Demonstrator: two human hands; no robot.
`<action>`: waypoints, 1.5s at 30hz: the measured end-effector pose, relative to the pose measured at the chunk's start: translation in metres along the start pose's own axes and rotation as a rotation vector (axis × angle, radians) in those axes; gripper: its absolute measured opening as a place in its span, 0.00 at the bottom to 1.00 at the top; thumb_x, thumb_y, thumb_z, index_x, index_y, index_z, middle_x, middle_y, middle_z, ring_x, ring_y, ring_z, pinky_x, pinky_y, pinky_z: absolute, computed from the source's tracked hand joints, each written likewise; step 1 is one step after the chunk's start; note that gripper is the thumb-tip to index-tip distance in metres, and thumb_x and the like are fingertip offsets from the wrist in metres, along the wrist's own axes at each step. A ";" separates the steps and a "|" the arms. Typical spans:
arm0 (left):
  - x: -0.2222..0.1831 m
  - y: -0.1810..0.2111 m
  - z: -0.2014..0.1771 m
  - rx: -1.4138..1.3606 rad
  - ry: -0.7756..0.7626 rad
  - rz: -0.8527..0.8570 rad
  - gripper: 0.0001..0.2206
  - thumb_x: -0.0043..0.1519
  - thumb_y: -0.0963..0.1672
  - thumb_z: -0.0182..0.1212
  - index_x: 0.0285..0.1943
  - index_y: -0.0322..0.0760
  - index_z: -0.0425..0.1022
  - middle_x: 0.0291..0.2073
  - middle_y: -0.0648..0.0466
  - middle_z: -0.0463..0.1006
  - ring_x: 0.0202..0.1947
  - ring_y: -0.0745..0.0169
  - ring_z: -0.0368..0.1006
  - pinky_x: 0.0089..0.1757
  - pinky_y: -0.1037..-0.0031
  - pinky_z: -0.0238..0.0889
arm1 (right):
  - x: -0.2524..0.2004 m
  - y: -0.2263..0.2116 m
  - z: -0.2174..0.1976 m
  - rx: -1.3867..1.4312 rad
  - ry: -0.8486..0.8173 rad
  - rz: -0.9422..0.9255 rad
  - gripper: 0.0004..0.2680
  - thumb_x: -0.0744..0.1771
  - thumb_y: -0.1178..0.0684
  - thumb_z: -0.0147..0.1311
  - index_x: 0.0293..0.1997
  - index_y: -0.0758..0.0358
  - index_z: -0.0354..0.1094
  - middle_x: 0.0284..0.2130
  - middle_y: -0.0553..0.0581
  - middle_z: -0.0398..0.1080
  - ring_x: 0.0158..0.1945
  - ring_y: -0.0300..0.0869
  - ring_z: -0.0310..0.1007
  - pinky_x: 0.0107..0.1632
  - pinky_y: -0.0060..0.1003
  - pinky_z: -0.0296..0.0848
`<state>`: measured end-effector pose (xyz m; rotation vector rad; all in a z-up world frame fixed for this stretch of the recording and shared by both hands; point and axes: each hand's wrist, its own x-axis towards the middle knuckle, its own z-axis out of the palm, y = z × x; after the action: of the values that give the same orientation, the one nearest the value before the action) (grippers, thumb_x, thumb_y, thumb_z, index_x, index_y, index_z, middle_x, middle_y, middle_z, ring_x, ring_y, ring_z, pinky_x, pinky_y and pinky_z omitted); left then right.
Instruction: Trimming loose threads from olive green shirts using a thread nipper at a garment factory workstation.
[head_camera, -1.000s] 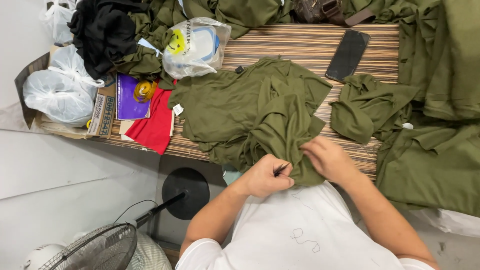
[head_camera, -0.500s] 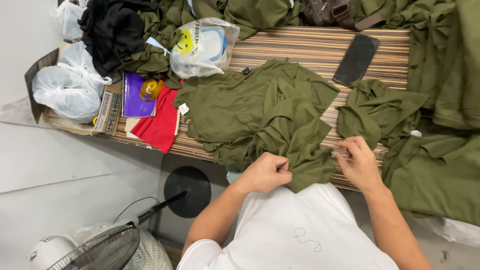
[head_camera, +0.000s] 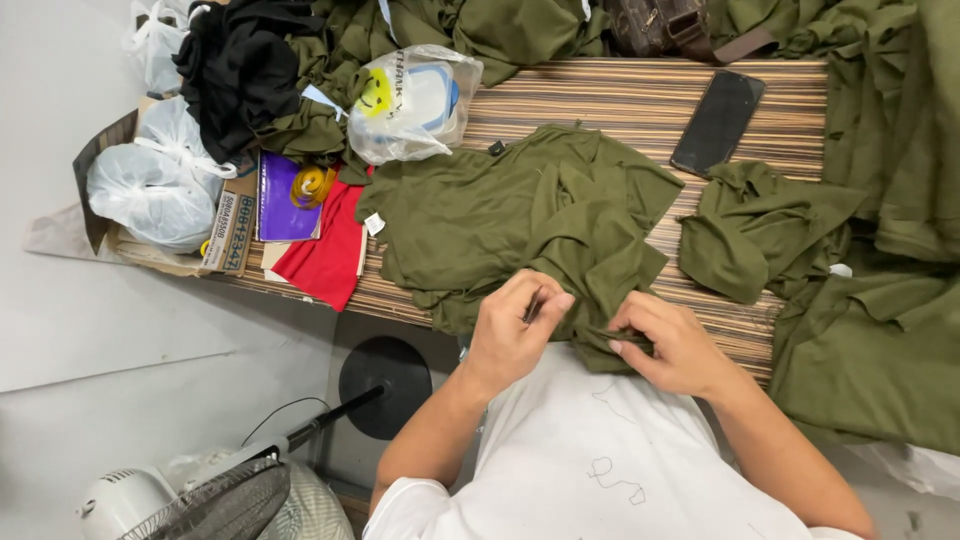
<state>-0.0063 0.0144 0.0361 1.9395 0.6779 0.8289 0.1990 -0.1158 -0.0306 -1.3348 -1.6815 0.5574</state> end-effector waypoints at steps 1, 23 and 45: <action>0.000 0.000 0.004 -0.003 -0.001 -0.001 0.11 0.66 0.44 0.64 0.29 0.39 0.72 0.29 0.56 0.79 0.25 0.61 0.73 0.28 0.77 0.65 | -0.003 0.002 0.000 -0.001 -0.001 0.002 0.04 0.65 0.51 0.59 0.36 0.58 0.72 0.28 0.53 0.70 0.28 0.52 0.73 0.31 0.43 0.73; 0.004 0.007 -0.019 0.558 -0.566 0.491 0.14 0.64 0.47 0.59 0.29 0.37 0.65 0.26 0.55 0.67 0.25 0.52 0.71 0.16 0.59 0.52 | -0.012 -0.011 -0.079 -0.443 -0.340 0.102 0.10 0.68 0.43 0.50 0.34 0.55 0.66 0.25 0.49 0.66 0.25 0.47 0.68 0.25 0.43 0.66; 0.033 -0.034 0.039 -0.052 0.504 0.167 0.17 0.72 0.45 0.51 0.28 0.37 0.75 0.31 0.52 0.81 0.30 0.58 0.80 0.29 0.76 0.72 | 0.034 -0.034 -0.009 0.066 0.161 0.183 0.04 0.67 0.54 0.59 0.32 0.56 0.79 0.21 0.54 0.75 0.25 0.49 0.77 0.29 0.39 0.74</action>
<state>0.0400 0.0339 0.0003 1.7658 0.7810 1.4510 0.1882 -0.0962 0.0131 -1.4548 -1.4089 0.5895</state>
